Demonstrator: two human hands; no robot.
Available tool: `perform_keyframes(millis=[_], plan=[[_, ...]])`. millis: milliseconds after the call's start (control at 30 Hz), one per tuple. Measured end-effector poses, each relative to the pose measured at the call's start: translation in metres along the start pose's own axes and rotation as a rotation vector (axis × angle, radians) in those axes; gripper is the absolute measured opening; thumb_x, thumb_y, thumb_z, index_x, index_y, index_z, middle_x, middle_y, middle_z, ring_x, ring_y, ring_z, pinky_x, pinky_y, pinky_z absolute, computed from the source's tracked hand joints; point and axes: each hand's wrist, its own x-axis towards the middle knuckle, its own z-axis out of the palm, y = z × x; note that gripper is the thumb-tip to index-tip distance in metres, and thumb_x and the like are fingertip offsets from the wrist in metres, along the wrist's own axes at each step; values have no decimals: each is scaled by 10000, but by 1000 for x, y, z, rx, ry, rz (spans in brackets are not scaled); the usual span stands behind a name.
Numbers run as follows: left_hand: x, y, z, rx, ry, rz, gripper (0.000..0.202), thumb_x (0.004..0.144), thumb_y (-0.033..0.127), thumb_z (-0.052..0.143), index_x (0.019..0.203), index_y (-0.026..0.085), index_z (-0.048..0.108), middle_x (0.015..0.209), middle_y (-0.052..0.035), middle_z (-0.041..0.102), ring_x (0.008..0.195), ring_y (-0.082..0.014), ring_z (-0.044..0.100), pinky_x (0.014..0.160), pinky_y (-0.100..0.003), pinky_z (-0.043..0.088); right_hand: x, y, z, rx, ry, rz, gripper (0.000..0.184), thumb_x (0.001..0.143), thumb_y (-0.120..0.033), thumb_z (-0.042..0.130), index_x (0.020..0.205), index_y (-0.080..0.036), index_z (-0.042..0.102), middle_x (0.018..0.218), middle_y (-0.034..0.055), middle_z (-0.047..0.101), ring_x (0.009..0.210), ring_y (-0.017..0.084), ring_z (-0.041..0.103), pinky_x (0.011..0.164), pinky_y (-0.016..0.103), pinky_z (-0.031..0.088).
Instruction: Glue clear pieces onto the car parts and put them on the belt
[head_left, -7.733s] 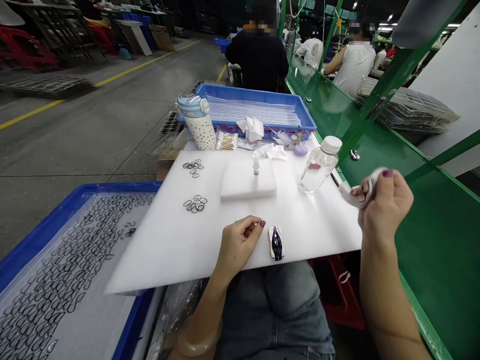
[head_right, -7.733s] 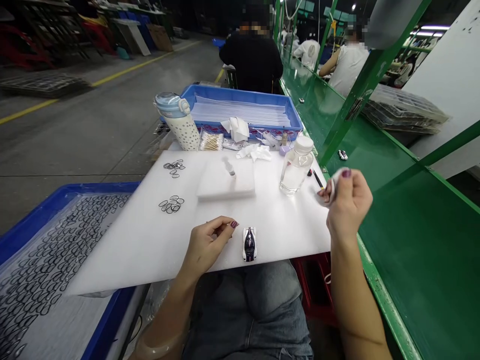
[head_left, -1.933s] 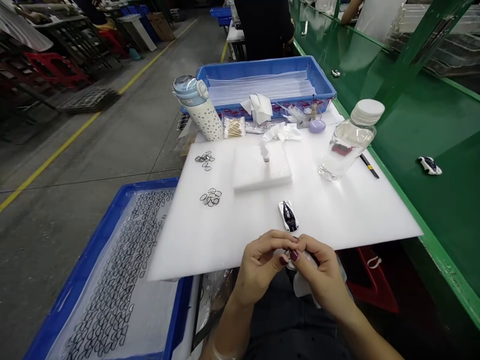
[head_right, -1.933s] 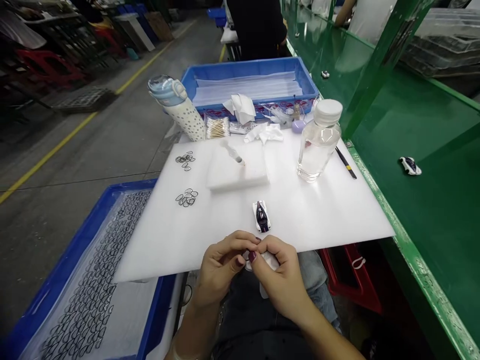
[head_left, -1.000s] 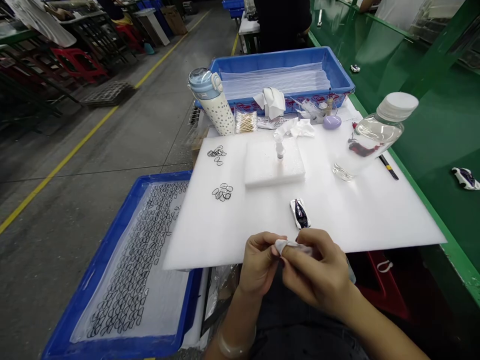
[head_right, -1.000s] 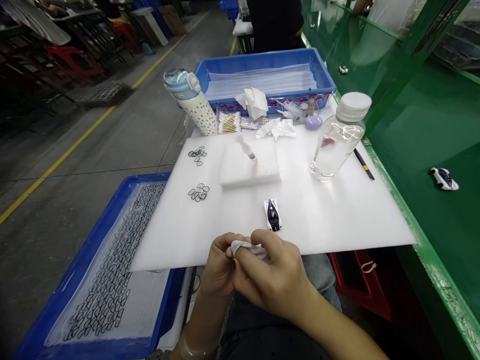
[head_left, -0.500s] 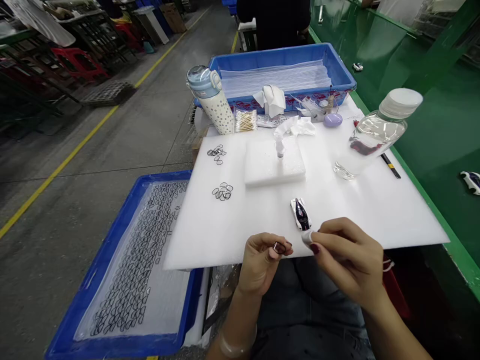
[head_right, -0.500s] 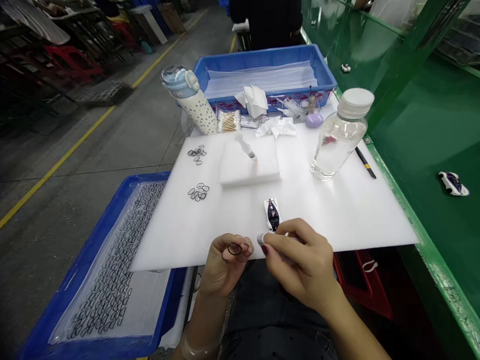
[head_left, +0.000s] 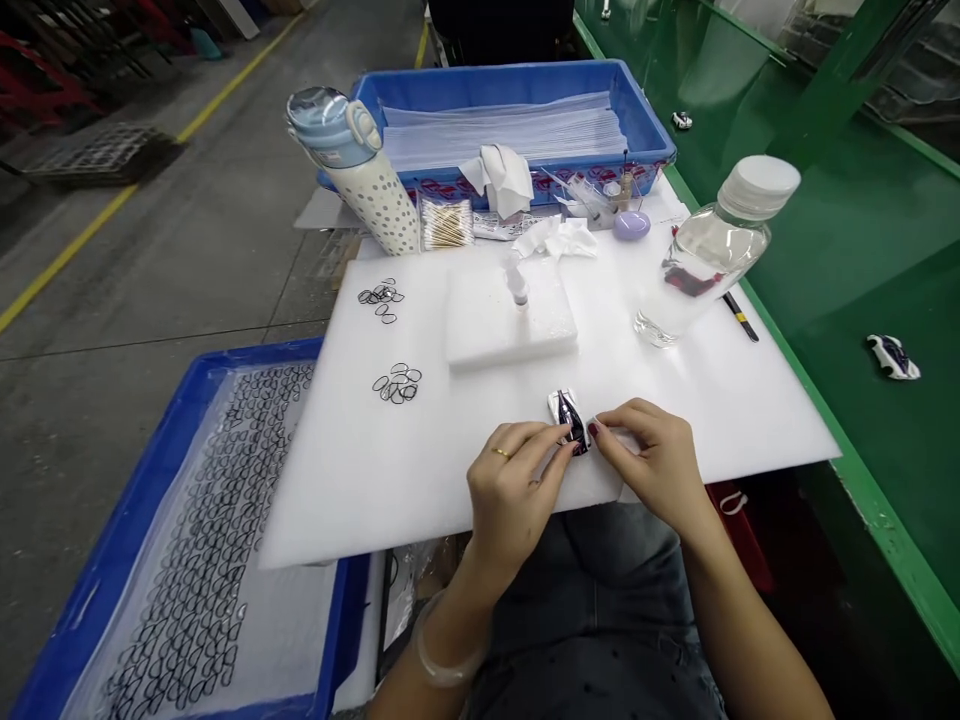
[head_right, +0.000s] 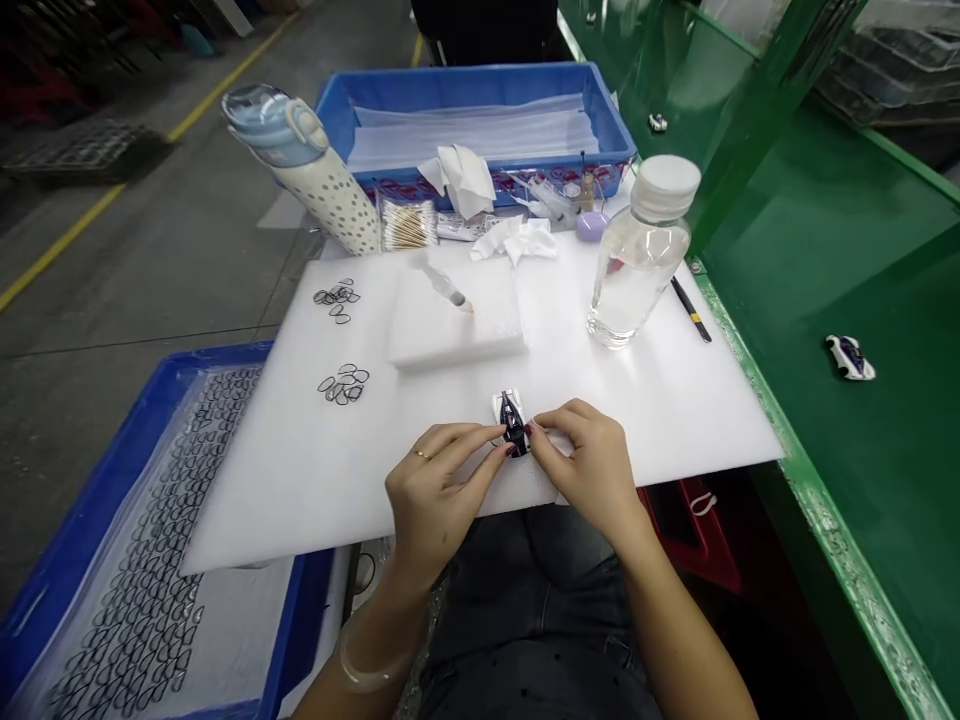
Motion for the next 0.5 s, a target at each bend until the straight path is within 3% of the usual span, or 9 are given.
perform_keyframes(millis=[267, 500], plan=[[4, -3, 11, 5, -67, -50, 104, 842, 196, 740, 944, 207, 758, 869, -39, 696, 804, -186, 670, 725, -308, 580, 2, -2, 2, -46, -32, 39, 126, 883, -269, 639, 851, -198, 739, 789, 26, 707, 684, 147, 655, 588, 266, 456], [7, -5, 1, -78, -138, -222, 268, 825, 160, 736, 1090, 193, 728, 1133, -72, 705, 1057, -223, 687, 958, -368, 571, 4, -4, 1, -33, -66, 90, 124, 889, -264, 637, 838, -200, 731, 792, 20, 704, 705, 148, 651, 631, 276, 462]])
